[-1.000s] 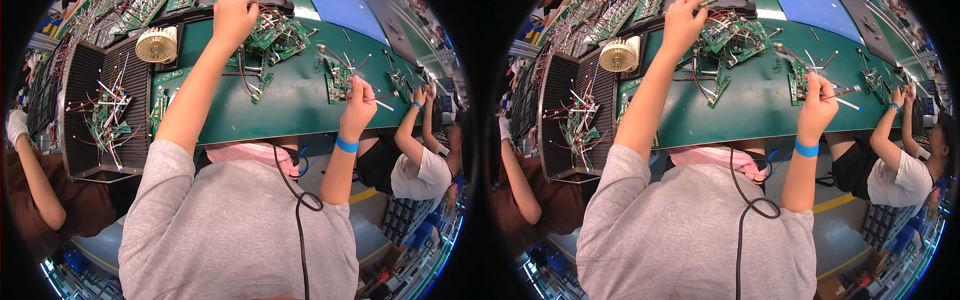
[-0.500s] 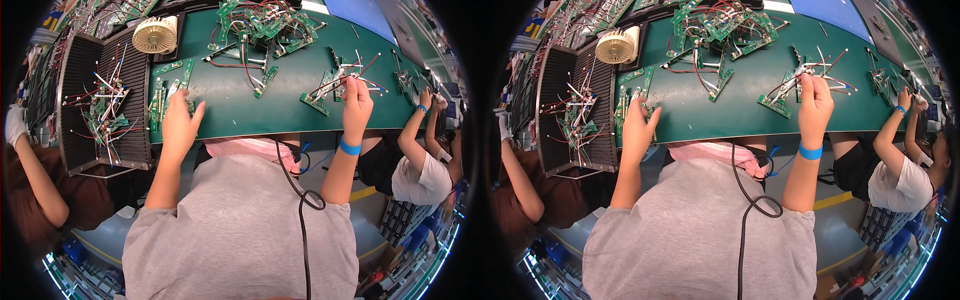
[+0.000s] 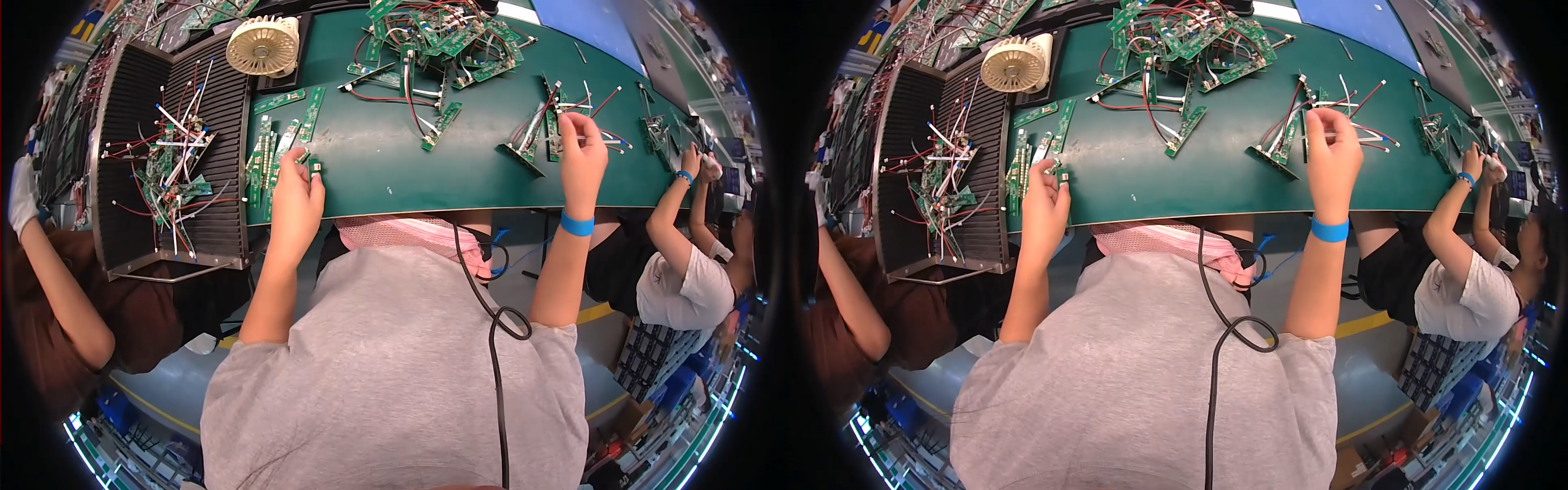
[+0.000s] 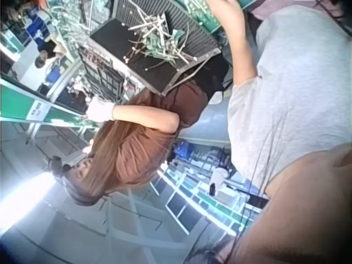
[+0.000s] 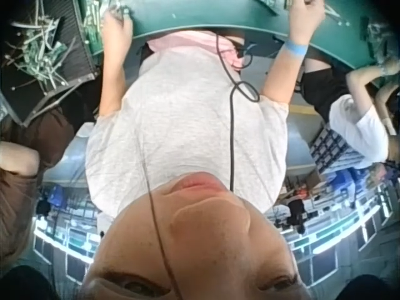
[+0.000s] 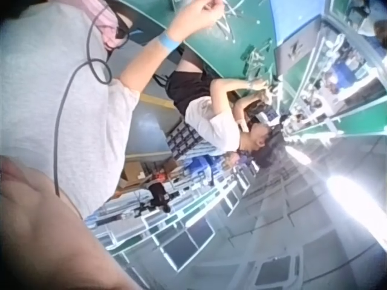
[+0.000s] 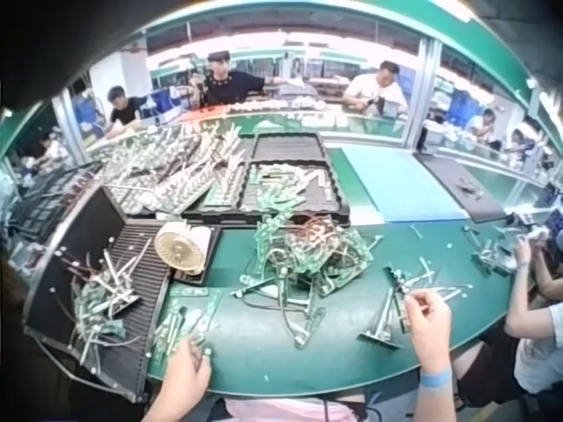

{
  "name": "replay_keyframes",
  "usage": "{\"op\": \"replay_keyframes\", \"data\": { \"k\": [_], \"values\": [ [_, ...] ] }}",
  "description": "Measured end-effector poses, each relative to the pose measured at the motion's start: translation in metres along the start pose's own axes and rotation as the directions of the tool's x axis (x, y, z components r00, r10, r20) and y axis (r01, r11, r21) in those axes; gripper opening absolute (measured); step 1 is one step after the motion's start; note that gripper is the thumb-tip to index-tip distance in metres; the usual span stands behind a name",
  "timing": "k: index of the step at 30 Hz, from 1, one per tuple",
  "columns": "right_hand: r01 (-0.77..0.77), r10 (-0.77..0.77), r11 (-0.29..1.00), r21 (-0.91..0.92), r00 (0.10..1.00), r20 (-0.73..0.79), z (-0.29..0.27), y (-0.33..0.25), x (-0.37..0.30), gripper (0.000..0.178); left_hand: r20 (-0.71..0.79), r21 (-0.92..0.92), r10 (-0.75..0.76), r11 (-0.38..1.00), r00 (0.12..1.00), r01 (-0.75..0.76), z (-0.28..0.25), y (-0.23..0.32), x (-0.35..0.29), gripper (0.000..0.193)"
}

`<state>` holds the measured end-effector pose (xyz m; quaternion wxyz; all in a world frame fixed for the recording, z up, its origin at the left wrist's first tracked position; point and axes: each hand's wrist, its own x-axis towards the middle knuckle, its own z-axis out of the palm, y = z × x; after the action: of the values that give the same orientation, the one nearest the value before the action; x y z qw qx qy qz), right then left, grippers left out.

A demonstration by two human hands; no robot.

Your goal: The person connects wire harness connectors into circuit boards by hand and sorts the boards on the workbench.

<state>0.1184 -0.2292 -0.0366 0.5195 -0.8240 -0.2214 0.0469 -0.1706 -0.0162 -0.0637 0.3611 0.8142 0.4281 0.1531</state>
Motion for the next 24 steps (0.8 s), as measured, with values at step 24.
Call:
{"op": "replay_keyframes", "data": {
  "k": [24],
  "values": [
    [0.283, -0.229, 0.945, 0.161, 0.928, -0.293, 0.005, -0.068, 0.006, 0.022, 0.624, -0.781, 0.315, 0.288, 0.715, 0.554, 0.03, 0.039, -0.004, 0.037]
  ]
}}
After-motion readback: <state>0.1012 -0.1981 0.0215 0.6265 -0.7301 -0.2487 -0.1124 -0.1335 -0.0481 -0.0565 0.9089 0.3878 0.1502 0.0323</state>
